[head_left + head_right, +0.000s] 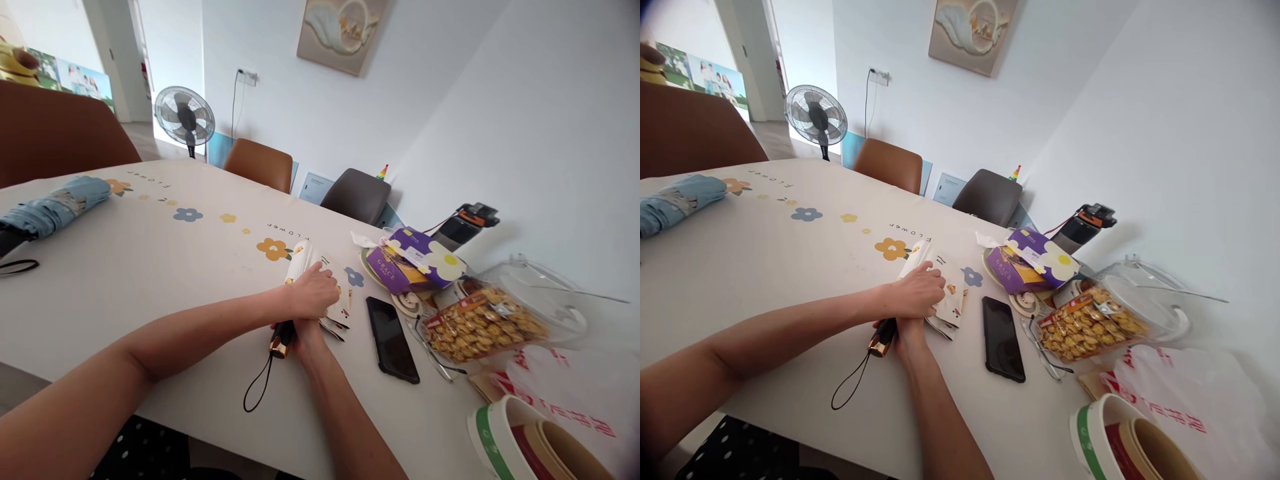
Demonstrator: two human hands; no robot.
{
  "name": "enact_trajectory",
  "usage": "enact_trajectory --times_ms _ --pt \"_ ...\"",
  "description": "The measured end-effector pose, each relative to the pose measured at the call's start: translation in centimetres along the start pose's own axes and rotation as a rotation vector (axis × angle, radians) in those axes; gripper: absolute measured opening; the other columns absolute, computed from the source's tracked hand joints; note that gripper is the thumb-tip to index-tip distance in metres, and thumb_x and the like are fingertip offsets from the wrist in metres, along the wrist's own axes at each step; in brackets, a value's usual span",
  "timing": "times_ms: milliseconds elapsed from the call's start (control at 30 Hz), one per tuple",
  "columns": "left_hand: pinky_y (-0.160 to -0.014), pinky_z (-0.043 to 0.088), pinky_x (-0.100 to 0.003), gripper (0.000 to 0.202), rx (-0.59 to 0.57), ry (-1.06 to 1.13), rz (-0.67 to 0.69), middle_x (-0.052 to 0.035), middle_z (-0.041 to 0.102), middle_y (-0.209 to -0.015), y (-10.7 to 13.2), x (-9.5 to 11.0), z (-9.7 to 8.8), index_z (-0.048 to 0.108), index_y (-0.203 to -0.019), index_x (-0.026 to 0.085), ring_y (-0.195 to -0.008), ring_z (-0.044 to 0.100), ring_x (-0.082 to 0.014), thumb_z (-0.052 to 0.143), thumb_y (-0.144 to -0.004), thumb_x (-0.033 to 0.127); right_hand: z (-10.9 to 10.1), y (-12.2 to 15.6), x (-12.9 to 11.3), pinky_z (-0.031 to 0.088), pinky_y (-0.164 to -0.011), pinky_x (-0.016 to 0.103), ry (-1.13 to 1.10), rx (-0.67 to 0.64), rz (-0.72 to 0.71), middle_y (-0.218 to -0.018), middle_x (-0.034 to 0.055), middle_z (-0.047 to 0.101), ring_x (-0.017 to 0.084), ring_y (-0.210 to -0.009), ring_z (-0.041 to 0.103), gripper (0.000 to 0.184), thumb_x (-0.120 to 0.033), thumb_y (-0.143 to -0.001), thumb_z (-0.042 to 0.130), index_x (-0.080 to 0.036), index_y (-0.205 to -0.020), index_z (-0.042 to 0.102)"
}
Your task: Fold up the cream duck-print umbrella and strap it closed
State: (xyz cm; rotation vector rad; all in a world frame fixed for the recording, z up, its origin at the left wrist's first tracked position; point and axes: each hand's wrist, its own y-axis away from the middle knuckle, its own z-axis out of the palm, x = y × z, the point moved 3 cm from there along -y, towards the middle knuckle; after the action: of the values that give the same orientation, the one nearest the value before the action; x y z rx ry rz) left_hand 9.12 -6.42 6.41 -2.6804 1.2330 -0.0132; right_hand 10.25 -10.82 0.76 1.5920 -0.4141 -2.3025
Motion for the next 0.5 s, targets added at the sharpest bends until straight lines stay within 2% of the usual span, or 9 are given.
enact_trajectory --times_ms 133,233,333,433,500 --pt "-0.070 0.032 -0.034 0.017 0.098 -0.079 -0.026 -0.0082 0.054 -0.066 -0.1 0.4 0.5 0.052 -0.057 0.015 -0.076 0.049 -0.0202 0.050 -0.066 0.000 -0.1 0.0 -0.1 0.042 -0.037 0.024 -0.069 0.001 -0.007 -0.051 -0.0054 0.050 0.011 -0.040 0.049 0.019 -0.032 -0.067 0.057 -0.019 -0.076 0.047" --pt "-0.060 0.032 -0.030 0.019 0.188 -0.057 -0.141 -0.0089 0.055 -0.075 0.3 0.0 -0.1 0.054 -0.077 0.013 -0.076 0.050 -0.0197 0.043 -0.072 -0.002 0.0 0.0 -0.2 0.041 -0.037 0.024 -0.075 -0.011 0.004 -0.050 -0.0048 0.050 0.011 -0.039 0.048 0.014 -0.027 -0.066 0.055 -0.017 -0.074 0.048" --pt "-0.053 0.030 -0.027 0.022 0.227 0.034 -0.331 -0.0085 0.055 -0.078 1.1 -1.6 -1.4 0.049 -0.090 0.014 -0.076 0.051 -0.0197 0.036 -0.079 0.000 0.0 0.1 -0.2 0.040 -0.036 0.025 -0.039 -0.016 0.042 -0.044 -0.0022 0.049 0.012 -0.037 0.046 0.008 -0.020 -0.064 0.055 -0.014 -0.067 0.050" --pt "-0.051 0.030 -0.027 0.012 0.261 0.147 -0.548 -0.0057 0.054 -0.071 2.3 -3.9 -2.4 0.045 -0.091 0.016 -0.065 0.052 -0.0188 0.037 -0.084 0.012 0.0 0.1 -0.2 0.042 -0.037 0.024 -0.038 -0.003 0.086 -0.046 -0.0008 0.050 0.010 -0.038 0.046 0.011 -0.019 -0.063 0.059 -0.012 -0.063 0.051" --pt "-0.051 0.030 -0.027 0.008 0.298 0.227 -0.640 -0.0020 0.052 -0.063 3.2 -5.3 -2.8 0.044 -0.088 0.018 -0.056 0.050 -0.0171 0.040 -0.082 0.018 0.0 0.1 -0.2 0.042 -0.036 0.023 -0.052 0.006 0.098 -0.050 -0.0011 0.050 0.008 -0.039 0.044 0.015 -0.021 -0.063 0.064 -0.012 -0.064 0.052"
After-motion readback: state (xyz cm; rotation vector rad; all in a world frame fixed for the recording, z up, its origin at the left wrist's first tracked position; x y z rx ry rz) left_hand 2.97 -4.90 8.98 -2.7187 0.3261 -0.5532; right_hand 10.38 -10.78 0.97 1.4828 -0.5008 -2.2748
